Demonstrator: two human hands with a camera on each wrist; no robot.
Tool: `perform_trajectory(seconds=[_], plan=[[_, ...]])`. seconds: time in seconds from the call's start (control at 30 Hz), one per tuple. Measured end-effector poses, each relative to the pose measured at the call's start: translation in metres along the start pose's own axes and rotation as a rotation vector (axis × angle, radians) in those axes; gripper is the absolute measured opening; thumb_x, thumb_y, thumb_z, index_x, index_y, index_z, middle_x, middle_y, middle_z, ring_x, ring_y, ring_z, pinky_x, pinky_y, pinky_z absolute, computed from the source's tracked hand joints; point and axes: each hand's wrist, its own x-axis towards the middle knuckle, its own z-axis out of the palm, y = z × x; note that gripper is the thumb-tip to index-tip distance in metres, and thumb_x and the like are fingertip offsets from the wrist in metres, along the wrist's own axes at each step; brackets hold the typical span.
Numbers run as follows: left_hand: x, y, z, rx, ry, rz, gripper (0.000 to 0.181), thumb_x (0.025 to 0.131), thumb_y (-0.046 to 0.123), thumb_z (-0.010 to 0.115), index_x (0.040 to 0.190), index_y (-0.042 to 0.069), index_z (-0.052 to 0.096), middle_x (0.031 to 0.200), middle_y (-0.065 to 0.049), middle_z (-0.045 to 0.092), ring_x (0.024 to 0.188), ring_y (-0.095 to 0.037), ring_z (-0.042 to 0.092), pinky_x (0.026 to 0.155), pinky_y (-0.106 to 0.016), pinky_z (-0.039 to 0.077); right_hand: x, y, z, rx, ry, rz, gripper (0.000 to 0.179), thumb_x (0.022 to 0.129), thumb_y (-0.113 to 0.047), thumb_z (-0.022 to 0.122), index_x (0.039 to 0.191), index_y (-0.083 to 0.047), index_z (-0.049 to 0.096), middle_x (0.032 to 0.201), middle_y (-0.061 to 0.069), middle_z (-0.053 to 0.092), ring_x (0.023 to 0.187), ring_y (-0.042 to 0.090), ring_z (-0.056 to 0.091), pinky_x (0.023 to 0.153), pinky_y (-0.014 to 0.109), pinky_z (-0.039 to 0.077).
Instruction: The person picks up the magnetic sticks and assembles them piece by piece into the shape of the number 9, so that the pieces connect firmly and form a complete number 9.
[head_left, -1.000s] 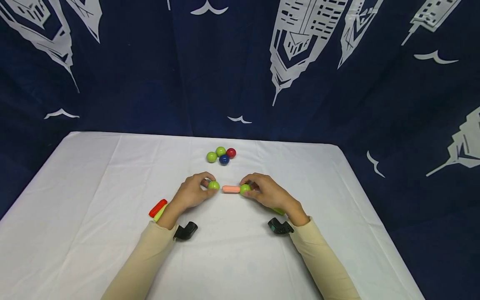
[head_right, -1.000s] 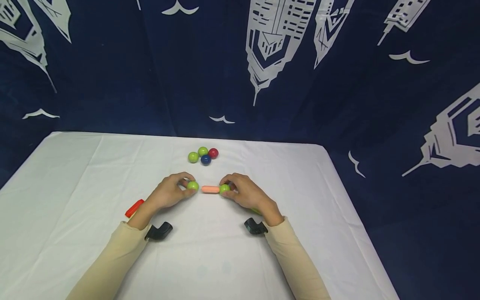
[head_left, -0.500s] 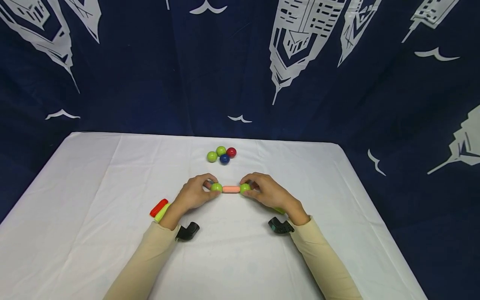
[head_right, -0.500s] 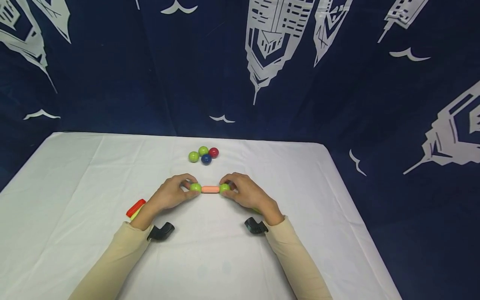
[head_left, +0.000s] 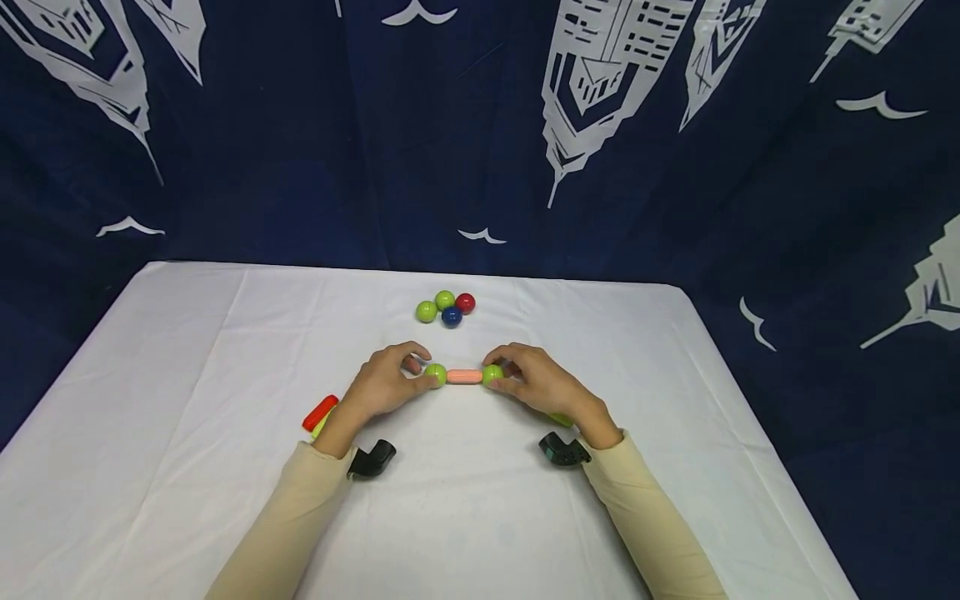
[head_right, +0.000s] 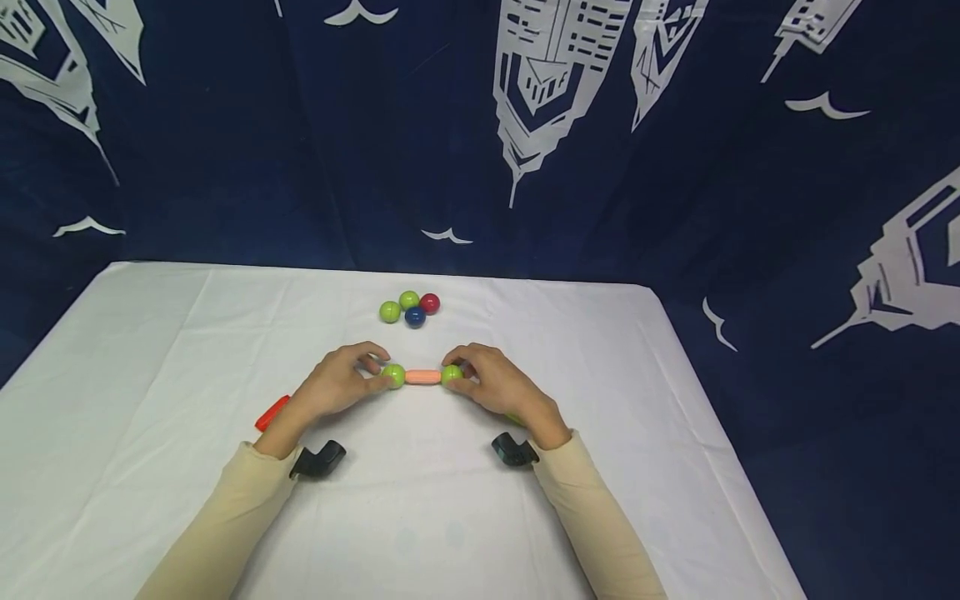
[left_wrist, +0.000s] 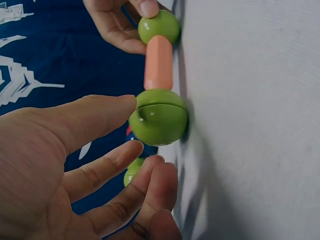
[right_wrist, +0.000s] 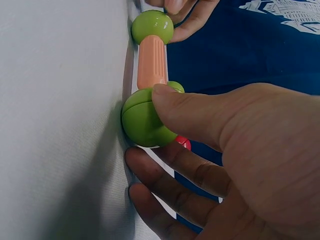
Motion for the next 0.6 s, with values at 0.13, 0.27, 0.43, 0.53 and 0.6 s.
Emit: perform_trajectory(seconds=[0.13,0.27,0.43,0.53,0.6], plan=[[-0.005,0.000,-0.008,0.013,0.009,0.011,0.036,0.087,0.027,0.078,0.119,0.012,0.068,0.103,-0.008,0.070,0.095,-0.025,0.060,0.080,-0.038,0.045,0.000,0.001,-0.001,0.006,0.006,-0.003,0.029,0.094,-0.010,0.070,0.122,-0.009,0.065,0.117,0.005,0.067,0.100,0.020,0.061,0.093,0.040,0.051],[-0.013,-0.002,-0.018,0.019,0.015,0.013,0.037,0.087,0.027,0.077,0.120,0.012,0.067,0.105,-0.007,0.071,0.092,-0.025,0.059,0.077,-0.035,0.044,0.000,0.002,-0.001,0.012,0.004,0.002,0.029,0.094,-0.010,0.070,0.123,-0.009,0.065,0.117,0.004,0.067,0.100,0.019,0.061,0.092,0.040,0.051],[-0.025,-0.009,-0.031,-0.025,-0.009,-0.016,0.037,0.089,0.028,0.075,0.121,0.013,0.067,0.105,-0.005,0.068,0.090,-0.023,0.057,0.073,-0.032,0.043,0.000,0.002,0.000,0.003,0.000,-0.004,0.030,0.094,-0.011,0.070,0.123,-0.008,0.065,0.117,0.004,0.066,0.098,0.019,0.059,0.091,0.039,0.050],[-0.033,-0.016,-0.040,-0.039,-0.020,-0.031,0.037,0.090,0.029,0.074,0.122,0.012,0.067,0.105,-0.005,0.067,0.086,-0.021,0.059,0.071,-0.032,0.044,0.001,0.002,0.000,0.000,0.001,-0.010,0.030,0.094,-0.012,0.071,0.123,-0.008,0.065,0.116,0.004,0.066,0.097,0.019,0.058,0.091,0.038,0.050],[-0.039,-0.021,-0.048,-0.044,-0.030,-0.032,0.037,0.091,0.028,0.073,0.123,0.011,0.066,0.107,-0.007,0.067,0.081,-0.019,0.060,0.070,-0.032,0.045,0.001,0.003,0.001,-0.001,0.000,-0.009,0.029,0.094,-0.012,0.071,0.123,-0.009,0.065,0.115,0.004,0.066,0.097,0.018,0.058,0.091,0.037,0.050]])
